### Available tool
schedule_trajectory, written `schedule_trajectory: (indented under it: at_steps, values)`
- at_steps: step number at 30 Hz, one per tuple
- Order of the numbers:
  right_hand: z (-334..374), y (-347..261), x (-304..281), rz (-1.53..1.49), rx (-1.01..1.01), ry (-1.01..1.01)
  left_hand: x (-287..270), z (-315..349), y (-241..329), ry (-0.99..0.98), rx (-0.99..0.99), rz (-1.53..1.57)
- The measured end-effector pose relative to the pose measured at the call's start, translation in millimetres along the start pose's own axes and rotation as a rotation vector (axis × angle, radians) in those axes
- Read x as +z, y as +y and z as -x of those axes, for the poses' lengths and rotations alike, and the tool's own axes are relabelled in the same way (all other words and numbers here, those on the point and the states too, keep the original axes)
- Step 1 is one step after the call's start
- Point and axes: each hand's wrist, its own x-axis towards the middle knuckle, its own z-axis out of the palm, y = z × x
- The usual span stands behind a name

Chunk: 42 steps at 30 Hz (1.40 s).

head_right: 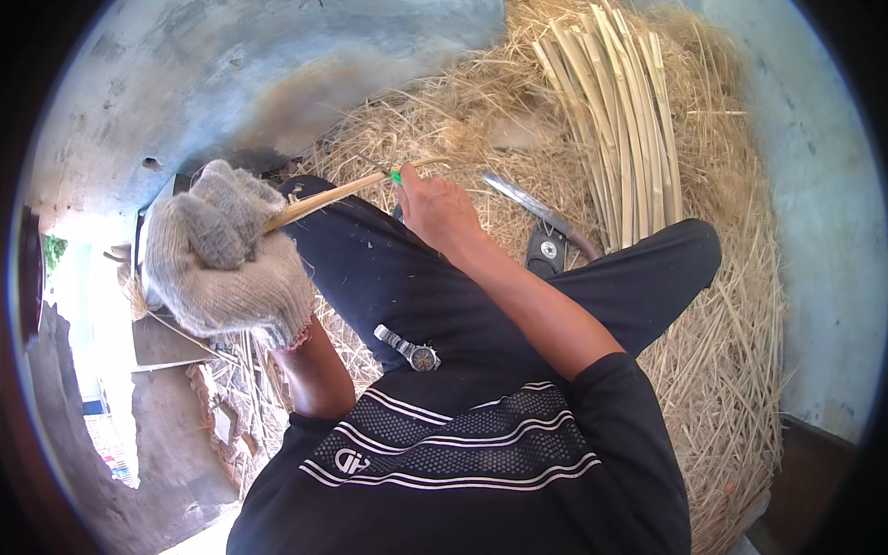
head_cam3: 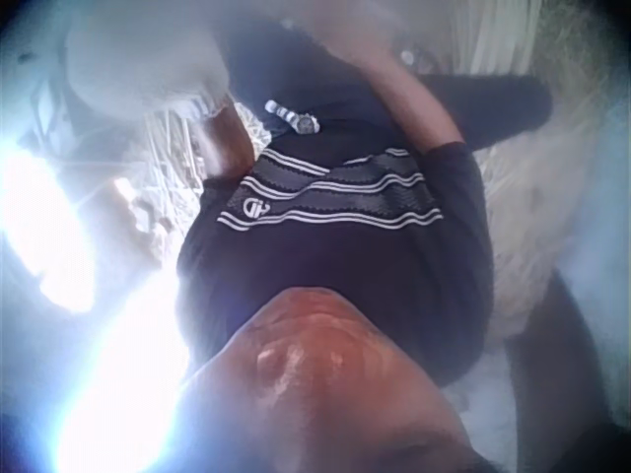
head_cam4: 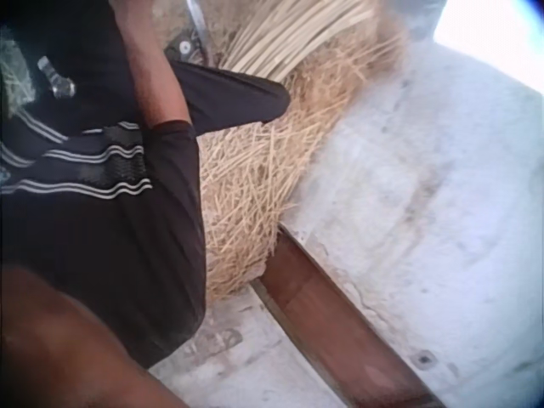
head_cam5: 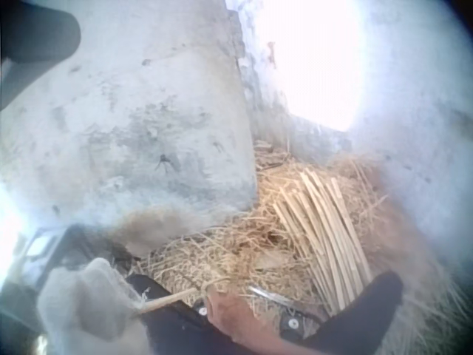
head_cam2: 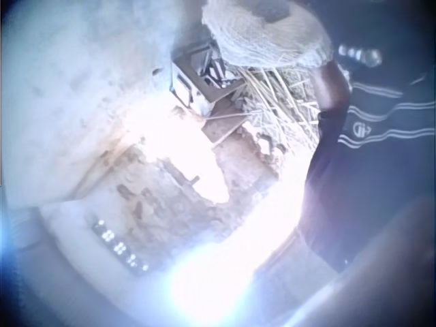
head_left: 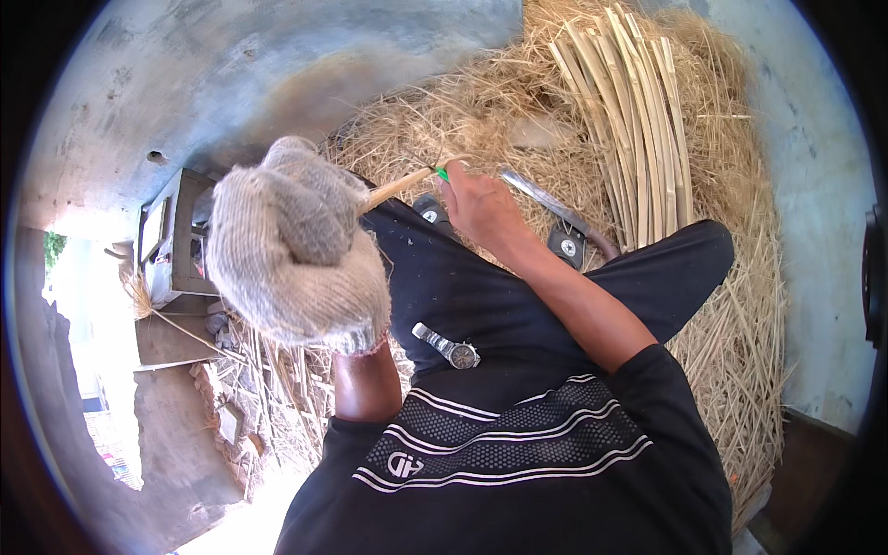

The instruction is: The person sits cross-legged on a straw-covered floor and uses a green-handled knife to shave the surface of a long bamboo stick. They hold the stick with a gloved left hand and repeatedly scrape the blade along its length to remove the outer layer, producing thin wood shavings.

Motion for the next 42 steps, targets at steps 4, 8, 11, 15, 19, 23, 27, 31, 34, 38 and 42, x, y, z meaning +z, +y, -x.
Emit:
schedule_trajectory:
  at_steps: [4, 8, 11, 15, 19, 23, 27, 31, 34, 38, 42]
  values:
    - [-1.2, 49.4, 19.9, 0.083, -0.102, 0.021, 49.9, -30.7, -0.1, -0.096, 0.215, -0.212]
    - [-31.6, 60.5, 12.1, -0.167, -0.167, 0.003, 55.6, -47.4, -6.0, -0.077, 0.138, -0.194]
    - [-19.7, 83.6, -22.8, -0.851, 0.504, -0.658, 46.0, -65.5, -7.8, -0.146, 0.015, 0.025]
    - [28.1, 111.8, -13.3, -0.409, 0.352, -0.138, 38.0, -73.8, -7.3, 0.056, -0.294, 0.351]
    - [21.7, 27.6, -30.9, -0.393, 0.212, 0.014, 57.2, -63.6, -0.8, 0.006, -0.193, 0.229]
    - [0.3, -14.2, -18.0, -0.175, 0.204, 0.037, 58.9, -58.0, -0.3, -0.05, -0.179, 0.264]
    - [3.3, -8.2, 1.1, 0.069, 0.189, 0.061, 63.2, -49.2, 7.6, -0.072, 0.006, -0.05]
    - [1.8, 25.1, 21.0, 0.105, 0.142, 0.045, 61.2, -39.7, 4.8, -0.093, -0.036, 0.154]
    - [-16.2, 28.6, 16.2, 0.002, 0.081, 0.014, 58.5, -44.1, -1.6, 0.015, -0.007, -0.121]
    - [-41.1, 44.5, -27.1, -0.336, 0.101, -0.488, 44.1, -45.0, -0.2, -0.058, -0.131, 0.142]
    - [-18.2, 12.5, -31.8, -0.436, 0.164, -0.233, 56.1, -34.8, 9.9, -0.016, -0.059, -0.241]
